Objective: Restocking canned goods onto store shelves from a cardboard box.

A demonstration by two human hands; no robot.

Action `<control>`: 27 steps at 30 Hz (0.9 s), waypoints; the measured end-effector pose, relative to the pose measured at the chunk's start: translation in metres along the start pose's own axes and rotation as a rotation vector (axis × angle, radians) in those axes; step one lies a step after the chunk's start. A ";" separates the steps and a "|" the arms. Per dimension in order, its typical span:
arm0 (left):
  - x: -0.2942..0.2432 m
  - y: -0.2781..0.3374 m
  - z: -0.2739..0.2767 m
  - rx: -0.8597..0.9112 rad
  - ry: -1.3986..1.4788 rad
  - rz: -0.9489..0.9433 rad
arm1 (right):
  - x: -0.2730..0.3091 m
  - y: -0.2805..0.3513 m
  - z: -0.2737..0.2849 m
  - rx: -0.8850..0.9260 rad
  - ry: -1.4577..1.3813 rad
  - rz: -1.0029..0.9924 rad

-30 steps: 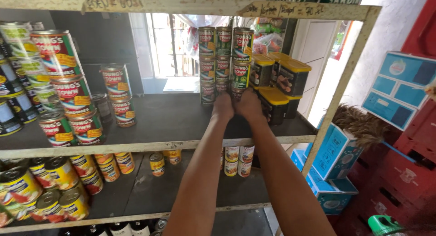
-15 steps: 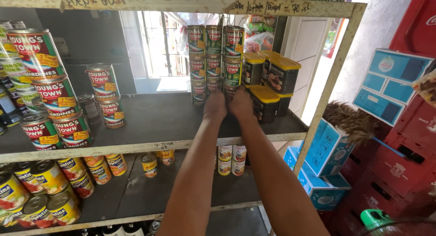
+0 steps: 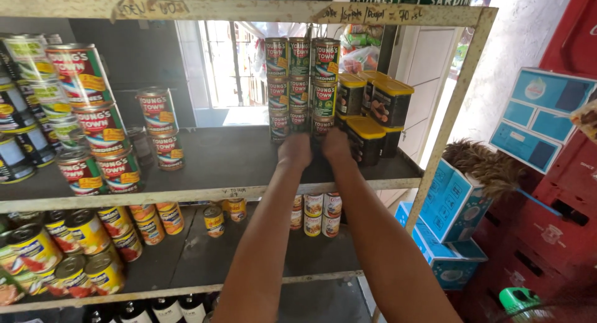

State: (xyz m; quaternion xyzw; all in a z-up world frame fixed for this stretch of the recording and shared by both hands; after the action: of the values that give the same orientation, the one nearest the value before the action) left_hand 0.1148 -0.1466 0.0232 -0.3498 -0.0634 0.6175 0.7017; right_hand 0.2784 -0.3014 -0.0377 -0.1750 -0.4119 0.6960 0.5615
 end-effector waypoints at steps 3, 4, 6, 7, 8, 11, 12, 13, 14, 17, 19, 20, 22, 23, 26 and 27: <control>-0.007 0.034 0.047 -0.027 0.123 0.066 | -0.008 0.009 -0.015 -0.187 -0.122 0.235; -0.008 0.043 0.057 -0.027 0.120 0.077 | 0.016 0.019 0.022 -0.179 -0.129 0.241; -0.011 0.063 0.081 -0.090 0.231 0.050 | 0.050 0.041 0.082 -0.038 -0.237 0.037; -0.006 0.073 0.090 -0.086 0.224 0.069 | 0.075 0.088 0.120 -0.021 -0.247 0.041; -0.012 0.085 0.106 -0.181 0.272 -0.042 | 0.105 0.095 0.160 -0.021 -0.371 0.023; -0.015 0.141 0.161 -0.358 0.355 -0.221 | 0.195 0.131 0.257 -0.061 -0.570 0.017; -0.017 0.168 0.184 -0.447 0.401 -0.299 | 0.223 0.154 0.287 -0.114 -0.635 0.035; -0.007 0.189 0.192 -0.436 0.394 -0.275 | 0.240 0.174 0.290 -0.088 -0.643 0.030; 0.003 0.217 0.204 -0.470 0.399 -0.291 | 0.263 0.201 0.301 -0.143 -0.737 0.107; 0.047 0.295 0.220 -0.470 0.407 -0.283 | 0.317 0.277 0.290 -0.108 -0.931 0.122; 0.083 0.342 0.213 -0.426 0.413 -0.256 | 0.344 0.332 0.261 -0.016 -1.025 0.048; 0.103 0.362 0.201 -0.373 0.437 -0.236 | 0.356 0.360 0.252 -0.072 -0.957 0.072; 0.149 0.407 0.175 -0.290 0.455 -0.181 | 0.381 0.418 0.227 -0.089 -0.898 0.069; 0.180 0.431 0.155 -0.196 0.481 -0.082 | 0.388 0.448 0.201 0.020 -0.894 -0.066; 0.263 0.518 0.087 0.007 0.512 0.124 | 0.407 0.543 0.133 0.246 -0.884 -0.196; 0.291 0.547 0.062 0.087 0.513 0.194 | 0.417 0.572 0.110 0.321 -0.891 -0.166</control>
State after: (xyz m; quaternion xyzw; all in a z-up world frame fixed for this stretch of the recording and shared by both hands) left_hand -0.3005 0.1407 -0.3415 -0.4686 0.1768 0.5752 0.6467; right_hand -0.2925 0.0258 -0.3206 0.2626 -0.5122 0.7109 0.4041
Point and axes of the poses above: each hand's wrist, its own y-axis away from the middle knuckle, its own z-axis out of the back of the hand, x = y × z, the point moved 9 cm from there along -y, towards the middle knuckle, and after that the axes turned 8 degrees about -x, right-handed, at the moved point
